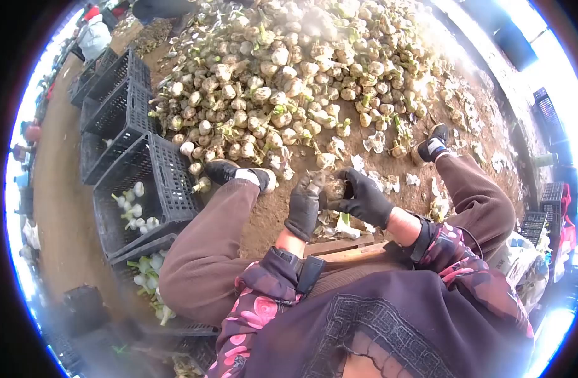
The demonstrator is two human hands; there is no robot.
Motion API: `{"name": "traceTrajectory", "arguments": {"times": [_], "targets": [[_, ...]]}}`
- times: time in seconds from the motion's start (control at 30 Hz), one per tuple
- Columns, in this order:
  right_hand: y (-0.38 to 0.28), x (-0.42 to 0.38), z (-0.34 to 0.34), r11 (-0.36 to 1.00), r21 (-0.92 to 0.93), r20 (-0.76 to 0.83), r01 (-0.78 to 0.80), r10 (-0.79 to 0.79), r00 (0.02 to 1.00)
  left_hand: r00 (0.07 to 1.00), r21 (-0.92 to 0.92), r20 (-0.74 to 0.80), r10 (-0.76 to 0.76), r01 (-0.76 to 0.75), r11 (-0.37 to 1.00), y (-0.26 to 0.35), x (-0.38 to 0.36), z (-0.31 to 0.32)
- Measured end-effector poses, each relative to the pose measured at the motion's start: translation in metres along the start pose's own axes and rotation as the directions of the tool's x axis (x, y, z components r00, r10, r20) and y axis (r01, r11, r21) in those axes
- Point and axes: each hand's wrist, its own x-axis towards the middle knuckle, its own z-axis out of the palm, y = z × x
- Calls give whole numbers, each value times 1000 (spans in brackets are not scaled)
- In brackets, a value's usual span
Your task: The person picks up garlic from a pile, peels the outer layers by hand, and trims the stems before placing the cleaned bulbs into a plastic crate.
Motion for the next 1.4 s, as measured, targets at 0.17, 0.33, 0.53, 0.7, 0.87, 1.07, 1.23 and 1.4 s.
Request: {"name": "traceTrajectory", "arguments": {"times": [0.17, 0.33, 0.53, 0.7, 0.87, 1.07, 1.23, 1.4], "targets": [[-26, -3, -8, 991, -122, -35, -63, 59, 998, 980, 18, 31, -194, 194, 981, 7, -1, -7], [-5, -1, -5, 983, 152, -17, 101, -99, 995, 970, -145, 169, -176, 201, 969, 20, -11, -3], [-8, -3, -9, 991, 58, -21, 122, -121, 992, 922, -327, 347, -170, 289, 900, 22, -8, -10], [-16, -4, -16, 995, 63, -105, 84, -77, 991, 943, -400, 266, -199, 296, 867, 48, -21, 7], [-13, -4, -15, 967, -170, -133, 190, -214, 968, 930, -322, 330, -162, 272, 907, 17, -6, -6], [-10, -1, -9, 818, -385, -94, 426, -495, 864, 984, -182, 163, -75, 105, 978, 17, -7, 3], [-22, -5, -6, 824, -387, -104, 414, -485, 868, 980, -267, 132, -151, 182, 946, 19, -7, 0], [-1, 4, -5, 731, 678, 38, -75, 67, 997, 991, -254, 130, -44, 76, 964, 37, -13, 11]]}}
